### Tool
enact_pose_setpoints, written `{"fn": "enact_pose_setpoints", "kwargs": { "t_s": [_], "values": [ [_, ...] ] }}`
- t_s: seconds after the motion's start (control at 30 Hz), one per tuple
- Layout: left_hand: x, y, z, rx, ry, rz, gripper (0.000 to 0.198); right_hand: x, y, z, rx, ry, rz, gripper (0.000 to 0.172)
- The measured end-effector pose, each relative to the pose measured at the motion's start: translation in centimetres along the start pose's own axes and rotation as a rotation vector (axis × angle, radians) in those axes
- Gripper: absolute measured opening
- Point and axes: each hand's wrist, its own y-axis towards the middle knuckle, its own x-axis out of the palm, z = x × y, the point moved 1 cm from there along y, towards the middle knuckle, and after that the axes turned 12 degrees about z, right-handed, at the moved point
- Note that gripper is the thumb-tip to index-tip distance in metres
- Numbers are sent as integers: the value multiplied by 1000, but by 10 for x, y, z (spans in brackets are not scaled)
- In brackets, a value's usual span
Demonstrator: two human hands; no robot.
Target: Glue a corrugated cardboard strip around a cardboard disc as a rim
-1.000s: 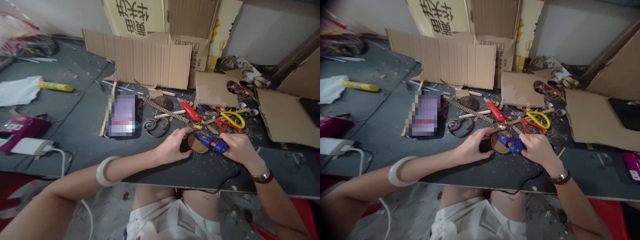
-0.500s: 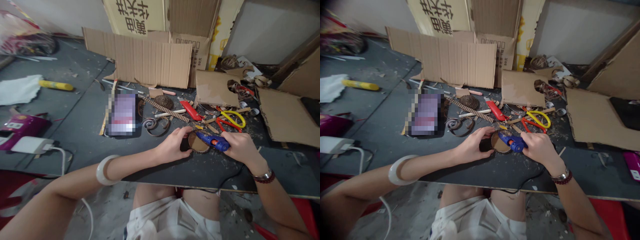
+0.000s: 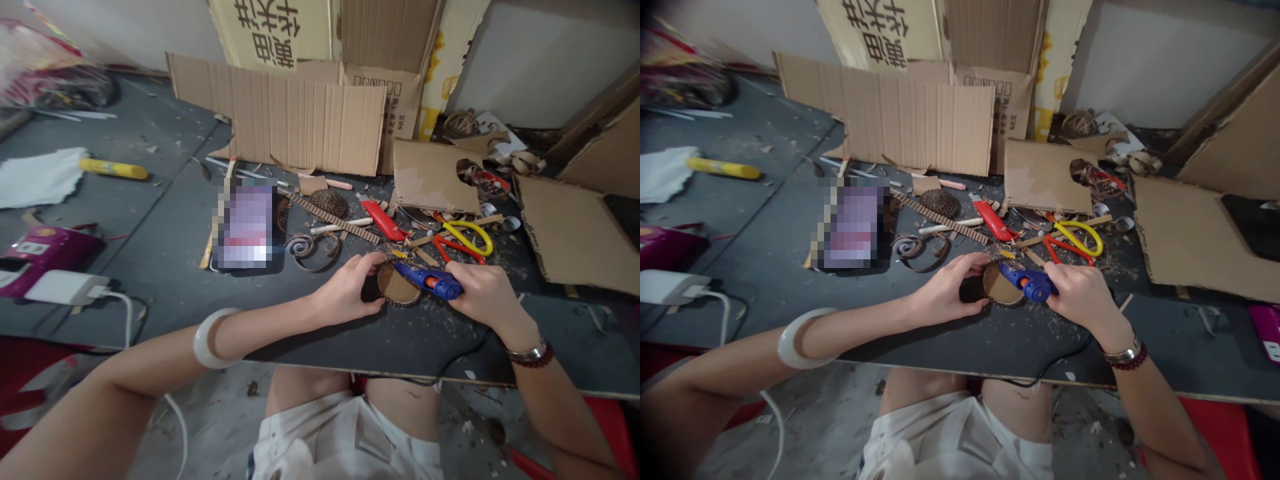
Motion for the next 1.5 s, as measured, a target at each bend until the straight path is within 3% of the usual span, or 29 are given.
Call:
{"fn": "enact_pose_setpoints", "kwargs": {
  "t_s": [0.37,0.6,0.77,1.2,1.27,1.4,1.5],
  "values": [
    [-1,0,0,13,9,4,66,-1,-1,2,56,55,-54,8],
    [-1,1,1,8,-1,5,65,1,-2,4,108,186,-51,27],
    [0,2,2,-4,-9,6,65,3,-1,4,91,164,-39,17],
    [-2,2,3,-15,16,-12,65,0,1,1,27,43,-13,9],
    [-4,3,5,14,63,-40,59,0,1,0,20,31,-19,9],
    [-8,6,9,131,155,-73,29,-2,1,-1,20,15,-23,8],
    [-8,6,9,149,164,-75,23,-3,1,-1,22,7,-18,8]
  ]
}}
